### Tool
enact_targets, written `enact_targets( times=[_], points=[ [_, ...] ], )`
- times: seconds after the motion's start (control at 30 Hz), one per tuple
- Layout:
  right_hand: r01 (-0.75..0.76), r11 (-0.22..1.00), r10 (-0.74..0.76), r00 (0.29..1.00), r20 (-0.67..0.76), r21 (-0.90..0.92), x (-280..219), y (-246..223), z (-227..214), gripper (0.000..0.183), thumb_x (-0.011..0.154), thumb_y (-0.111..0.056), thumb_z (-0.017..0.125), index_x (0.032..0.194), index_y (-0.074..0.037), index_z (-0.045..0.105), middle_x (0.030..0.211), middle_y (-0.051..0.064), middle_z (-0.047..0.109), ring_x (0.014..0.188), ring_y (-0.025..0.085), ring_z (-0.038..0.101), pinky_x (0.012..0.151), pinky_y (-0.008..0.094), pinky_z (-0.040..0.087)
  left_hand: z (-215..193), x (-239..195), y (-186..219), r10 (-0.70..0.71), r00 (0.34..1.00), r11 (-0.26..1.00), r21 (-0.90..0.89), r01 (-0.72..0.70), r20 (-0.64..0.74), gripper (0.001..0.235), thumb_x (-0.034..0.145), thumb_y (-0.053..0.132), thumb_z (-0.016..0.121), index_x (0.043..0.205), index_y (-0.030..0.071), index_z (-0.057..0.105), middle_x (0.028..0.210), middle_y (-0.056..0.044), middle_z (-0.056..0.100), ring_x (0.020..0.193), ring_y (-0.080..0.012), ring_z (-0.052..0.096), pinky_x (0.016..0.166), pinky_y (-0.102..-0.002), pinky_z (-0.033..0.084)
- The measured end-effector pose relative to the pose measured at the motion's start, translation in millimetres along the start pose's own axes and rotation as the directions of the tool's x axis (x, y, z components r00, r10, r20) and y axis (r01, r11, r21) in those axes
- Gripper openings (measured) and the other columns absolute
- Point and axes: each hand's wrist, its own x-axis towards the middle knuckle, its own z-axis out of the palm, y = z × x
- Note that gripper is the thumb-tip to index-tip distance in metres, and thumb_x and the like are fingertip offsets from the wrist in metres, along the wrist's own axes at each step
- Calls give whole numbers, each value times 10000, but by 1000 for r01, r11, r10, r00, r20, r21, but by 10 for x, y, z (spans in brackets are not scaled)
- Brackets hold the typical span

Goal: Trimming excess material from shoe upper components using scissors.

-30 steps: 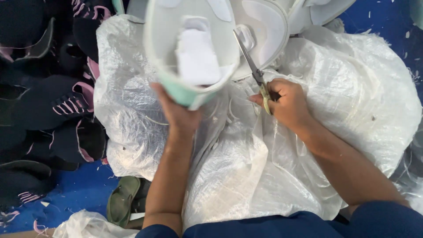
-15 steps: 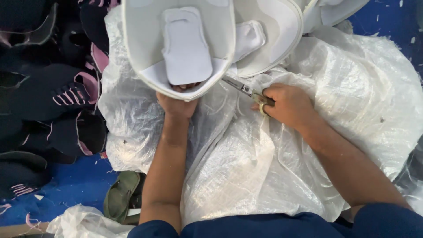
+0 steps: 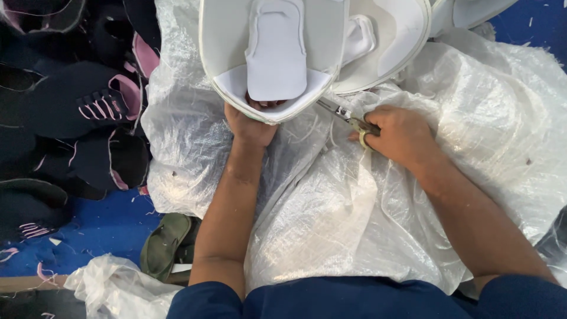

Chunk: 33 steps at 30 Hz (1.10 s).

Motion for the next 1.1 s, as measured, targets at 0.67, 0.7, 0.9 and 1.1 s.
enact_targets(
  times=[0.67,0.7,0.9,1.1],
  points=[
    [-132,298,140,986,93,946,126,317,385,150,976,-131,733,1052,-4,704,876,0,700,760,65,642,668,228,520,-766,46,-325,-729,658,532,762,370,189,302,1003,188,631,1043,-89,743,916,-66,700,831,-144,597,725,-293,475],
    [-158,319,163,980,110,935,128,308,381,141,954,-114,736,1045,-12,702,870,-2,701,746,65,642,655,230,519,-501,-9,-271,-746,627,520,786,336,225,254,932,130,637,1067,-55,745,955,-38,716,861,-117,610,766,-271,486],
    [-126,444,202,979,38,887,96,338,431,132,935,-81,766,1033,-19,701,882,-6,689,769,57,626,676,234,510,-381,-132,-292,-738,651,506,785,357,180,205,908,42,645,1073,6,761,981,-7,727,864,-88,626,785,-231,502],
    [-85,430,187,982,3,899,82,329,321,148,919,-60,771,1046,-27,702,920,-4,704,832,57,658,757,223,549,-469,-410,-460,-318,927,546,838,7,200,248,931,9,741,1142,50,618,1152,-59,635,1022,-103,660,868,-264,570]
  ],
)
